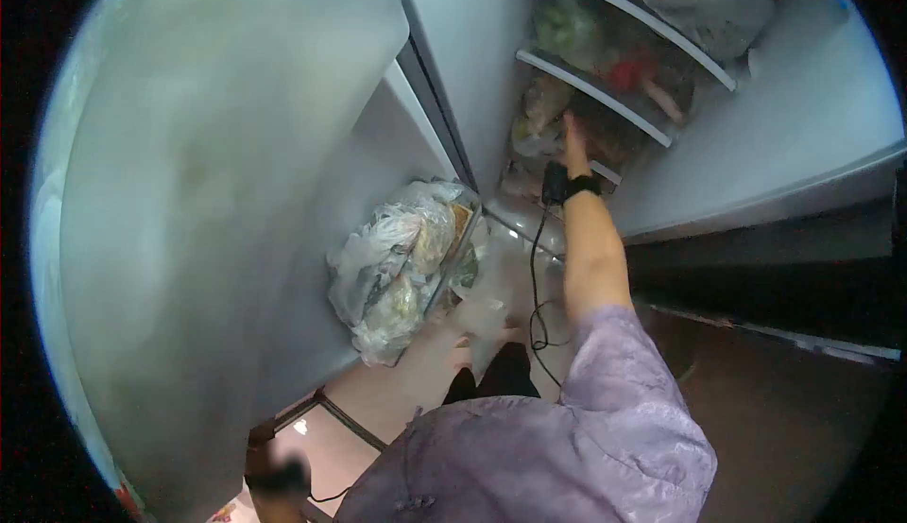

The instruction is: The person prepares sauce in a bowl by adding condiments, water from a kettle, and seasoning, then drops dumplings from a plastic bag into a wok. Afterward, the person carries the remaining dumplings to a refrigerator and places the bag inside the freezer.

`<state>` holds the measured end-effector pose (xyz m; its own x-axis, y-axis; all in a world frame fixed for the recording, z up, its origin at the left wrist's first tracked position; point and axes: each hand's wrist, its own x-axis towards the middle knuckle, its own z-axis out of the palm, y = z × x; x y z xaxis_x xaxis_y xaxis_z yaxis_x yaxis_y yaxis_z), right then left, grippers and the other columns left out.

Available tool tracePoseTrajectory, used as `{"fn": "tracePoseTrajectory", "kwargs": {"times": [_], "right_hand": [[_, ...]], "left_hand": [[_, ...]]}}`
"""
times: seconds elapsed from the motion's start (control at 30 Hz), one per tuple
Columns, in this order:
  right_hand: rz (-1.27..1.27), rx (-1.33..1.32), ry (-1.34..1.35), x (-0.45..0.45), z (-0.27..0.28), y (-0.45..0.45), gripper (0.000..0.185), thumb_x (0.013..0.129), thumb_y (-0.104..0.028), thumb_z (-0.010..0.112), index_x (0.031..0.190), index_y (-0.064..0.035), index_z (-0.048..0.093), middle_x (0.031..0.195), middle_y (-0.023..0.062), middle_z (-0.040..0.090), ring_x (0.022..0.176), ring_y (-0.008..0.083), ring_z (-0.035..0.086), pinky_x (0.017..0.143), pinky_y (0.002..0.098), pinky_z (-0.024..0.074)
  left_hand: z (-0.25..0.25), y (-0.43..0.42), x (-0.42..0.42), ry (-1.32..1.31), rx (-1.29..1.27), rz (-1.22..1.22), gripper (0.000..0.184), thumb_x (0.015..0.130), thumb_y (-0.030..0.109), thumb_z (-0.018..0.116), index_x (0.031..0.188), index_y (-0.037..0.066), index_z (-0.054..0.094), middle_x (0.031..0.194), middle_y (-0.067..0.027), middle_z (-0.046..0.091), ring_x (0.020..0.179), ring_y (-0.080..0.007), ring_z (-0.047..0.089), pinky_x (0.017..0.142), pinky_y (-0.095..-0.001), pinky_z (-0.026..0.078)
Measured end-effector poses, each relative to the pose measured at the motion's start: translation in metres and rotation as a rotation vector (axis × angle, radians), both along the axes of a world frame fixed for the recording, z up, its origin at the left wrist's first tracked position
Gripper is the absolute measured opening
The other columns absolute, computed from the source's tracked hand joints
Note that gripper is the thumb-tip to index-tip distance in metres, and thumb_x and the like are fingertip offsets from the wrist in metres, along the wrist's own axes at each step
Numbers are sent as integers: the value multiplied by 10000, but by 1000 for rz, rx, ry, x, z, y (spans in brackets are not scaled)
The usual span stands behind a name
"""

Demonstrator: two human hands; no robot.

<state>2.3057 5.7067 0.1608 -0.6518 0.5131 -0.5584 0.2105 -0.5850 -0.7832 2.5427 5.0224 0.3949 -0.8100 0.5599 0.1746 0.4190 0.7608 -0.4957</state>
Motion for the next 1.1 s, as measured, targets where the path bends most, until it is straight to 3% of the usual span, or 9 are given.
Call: {"fn": "tracePoseTrajectory", "kwargs": {"times": [0.1, 0.13, 0.2, 0.23, 0.37, 0.5, 0.67, 0.87, 1.1], "right_hand": [[153, 328, -6, 21, -86, -15, 622, 773, -468, 514, 1253, -118, 332, 1254, 64, 339, 1037, 227, 423, 809, 402, 381], [-29, 232, 166, 47, -78, -43, 526, 795, -396, 516, 1216, -113, 376, 1195, 53, 404, 1043, 221, 417, 809, 389, 386], [98, -57, 171, 103, -79, -67, 297, 793, -353, 538, 998, -141, 497, 865, 4, 533, 780, 129, 504, 661, 306, 425], [-102, -6, 156, 122, -100, -86, 209, 791, -343, 533, 857, -145, 518, 764, -23, 523, 642, 91, 484, 548, 242, 394], [87, 102, -112, 228, -97, -118, 172, 771, -291, 526, 745, -121, 531, 619, -11, 504, 503, 94, 455, 429, 229, 334], [118, -7, -234, 310, -48, -170, 184, 782, -289, 522, 768, -106, 534, 643, 3, 527, 504, 94, 474, 458, 231, 381], [77, 50, -310, 365, -46, -240, 204, 798, -278, 522, 804, -75, 545, 678, 20, 551, 537, 101, 505, 484, 239, 419], [256, 257, -273, 389, -26, -327, 221, 804, -271, 542, 892, -69, 559, 734, 29, 570, 628, 112, 534, 522, 245, 436], [247, 348, -184, 385, -1, -446, 196, 810, -192, 537, 946, -53, 563, 797, 18, 577, 689, 93, 523, 597, 233, 432]], "left_hand": [[0, -3, -6, -14, 4, -7, 477, 730, 310, 647, 1103, 74, 464, 1069, -121, 545, 893, -265, 559, 757, -399, 462], [-2, -4, -7, -20, 4, -10, 477, 730, 309, 647, 1103, 74, 464, 1069, -121, 545, 893, -265, 559, 756, -399, 462], [-6, -5, -15, -26, 12, -25, 477, 731, 308, 647, 1104, 74, 463, 1070, -122, 544, 893, -265, 559, 756, -399, 463], [-8, -5, -21, -29, 19, -39, 477, 731, 308, 647, 1104, 74, 463, 1071, -122, 544, 893, -265, 559, 756, -399, 463], [-21, -4, -47, -72, 32, -88, 477, 731, 305, 647, 1104, 73, 462, 1072, -122, 543, 892, -265, 559, 755, -398, 463], [-33, 11, -82, -181, 101, -139, 477, 731, 303, 647, 1105, 73, 461, 1074, -123, 542, 892, -265, 559, 754, -398, 464], [-4, 63, -93, -745, 461, -245, 345, 898, 223, 360, 1182, 40, 429, 1206, -97, 458, 1081, -228, 436, 929, -393, 351], [9, 111, -99, -256, 203, -1197, 303, 763, 235, 510, 1034, 115, 571, 1104, -60, 525, 1089, -206, 432, 865, -434, 380], [-7, 115, -103, -155, 189, -1493, 186, 736, 251, 530, 874, 145, 596, 1117, -21, 510, 1166, -153, 347, 841, -584, 332]]}}
